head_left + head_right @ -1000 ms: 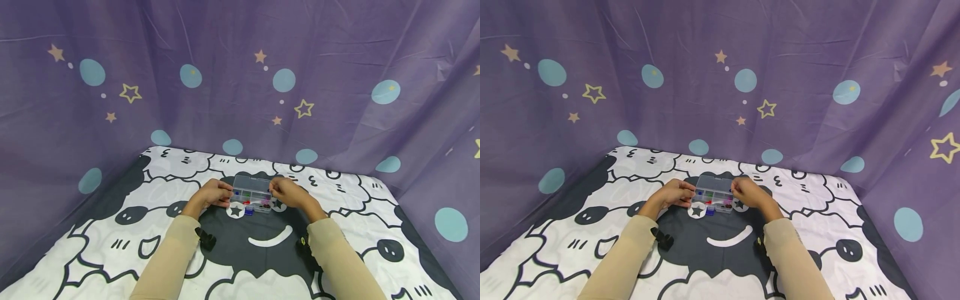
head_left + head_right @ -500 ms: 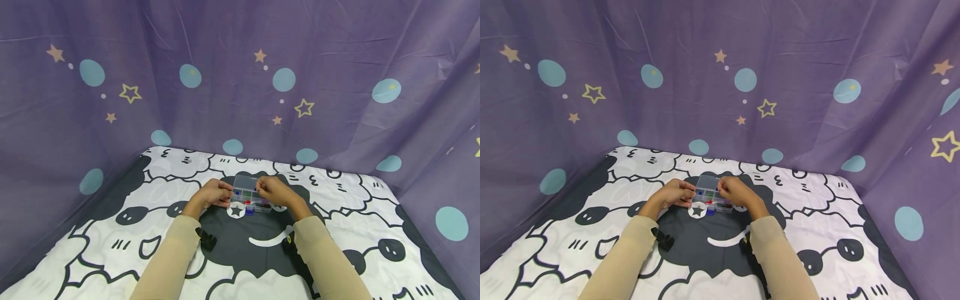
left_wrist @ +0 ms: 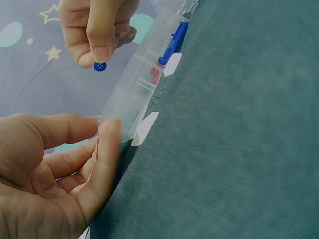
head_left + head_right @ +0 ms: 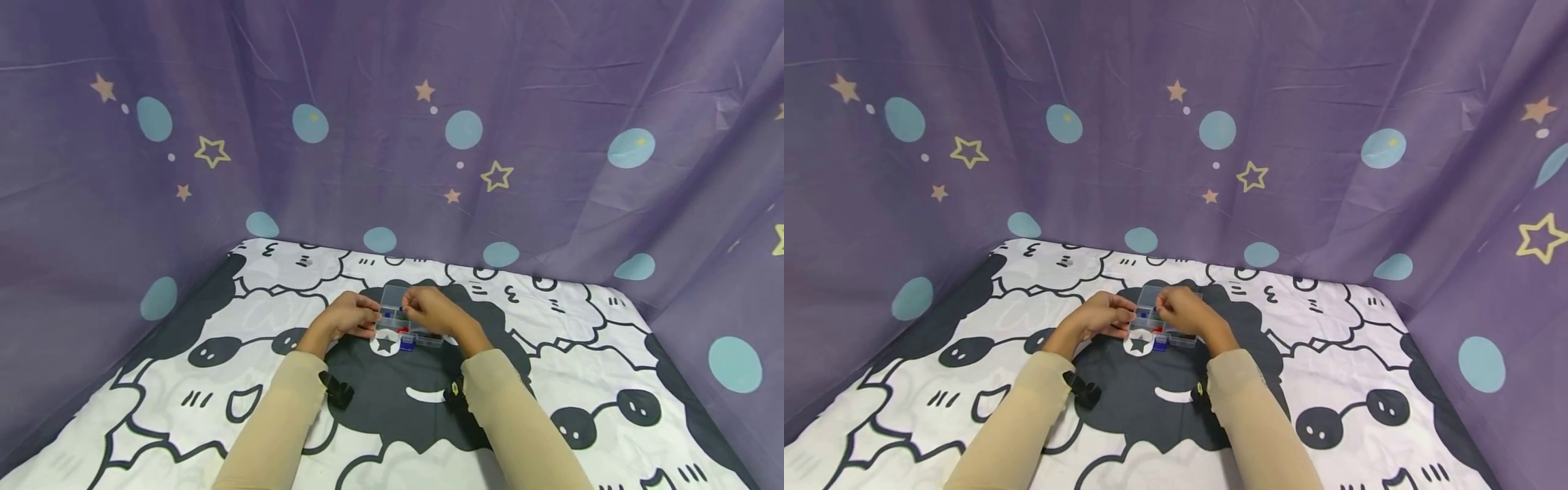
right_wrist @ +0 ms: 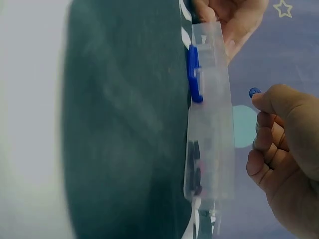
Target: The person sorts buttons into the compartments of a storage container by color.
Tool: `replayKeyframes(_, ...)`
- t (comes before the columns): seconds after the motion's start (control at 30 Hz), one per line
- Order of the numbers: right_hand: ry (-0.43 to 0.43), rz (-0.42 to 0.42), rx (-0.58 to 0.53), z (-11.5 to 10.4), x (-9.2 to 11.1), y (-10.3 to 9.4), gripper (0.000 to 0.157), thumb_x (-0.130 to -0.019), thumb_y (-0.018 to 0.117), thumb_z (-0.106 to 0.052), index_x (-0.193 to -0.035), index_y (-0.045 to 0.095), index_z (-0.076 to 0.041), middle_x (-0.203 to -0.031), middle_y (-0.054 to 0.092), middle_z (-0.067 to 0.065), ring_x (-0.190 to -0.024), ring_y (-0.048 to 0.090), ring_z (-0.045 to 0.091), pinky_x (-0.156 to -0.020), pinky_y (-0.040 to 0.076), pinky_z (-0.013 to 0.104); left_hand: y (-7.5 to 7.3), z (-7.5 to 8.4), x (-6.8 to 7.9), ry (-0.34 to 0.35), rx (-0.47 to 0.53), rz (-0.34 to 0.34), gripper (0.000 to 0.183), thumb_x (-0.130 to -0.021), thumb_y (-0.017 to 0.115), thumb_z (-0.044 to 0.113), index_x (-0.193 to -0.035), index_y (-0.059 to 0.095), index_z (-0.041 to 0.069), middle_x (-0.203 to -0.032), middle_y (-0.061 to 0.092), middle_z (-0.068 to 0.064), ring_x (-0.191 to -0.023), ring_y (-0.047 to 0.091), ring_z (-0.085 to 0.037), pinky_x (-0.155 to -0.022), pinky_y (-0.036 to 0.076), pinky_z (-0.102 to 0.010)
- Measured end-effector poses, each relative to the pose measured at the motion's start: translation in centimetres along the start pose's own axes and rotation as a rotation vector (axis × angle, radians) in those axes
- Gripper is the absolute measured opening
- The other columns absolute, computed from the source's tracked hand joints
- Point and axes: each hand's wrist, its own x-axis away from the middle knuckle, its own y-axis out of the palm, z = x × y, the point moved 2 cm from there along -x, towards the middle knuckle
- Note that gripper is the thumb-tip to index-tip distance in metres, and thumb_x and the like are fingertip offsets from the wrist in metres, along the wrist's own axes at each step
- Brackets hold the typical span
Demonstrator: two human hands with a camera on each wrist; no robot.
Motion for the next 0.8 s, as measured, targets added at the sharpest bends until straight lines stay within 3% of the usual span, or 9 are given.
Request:
replayKeyframes(0.4,-0.003,-0.023,0.010,-0.8,-1.2,1.1,0.008,-0.093,0.054,-0.007,-0.089,0.061,-0.008,-0.056,0.046,-0.006,-0.047,0.038,0.006,-0.046,0.038,0.021,-0.1,0.0,0.0,-0.001,0.000,0.001,0.031,-0.089,0.066,0.006,-0.119,0.062,0.000,-0.096,0.060,-0.018,-0.071,0.064,-0.024,-0.068,0.061,-0.037)
replayKeyframes(0.8,0.039,-0.026,0.014,-0.8,-1.5,1.3,0.006,-0.092,0.057,-0.007,-0.092,0.063,-0.007,-0.060,0.054,-0.007,-0.050,0.044,0.004,-0.047,0.042,0.020,-0.1,0.0,0.0,0.000,-0.001,-0.004,0.031,-0.089,0.066,0.006,-0.119,0.061,0.000,-0.099,0.059,-0.018,-0.073,0.064,-0.024,-0.069,0.061,-0.037)
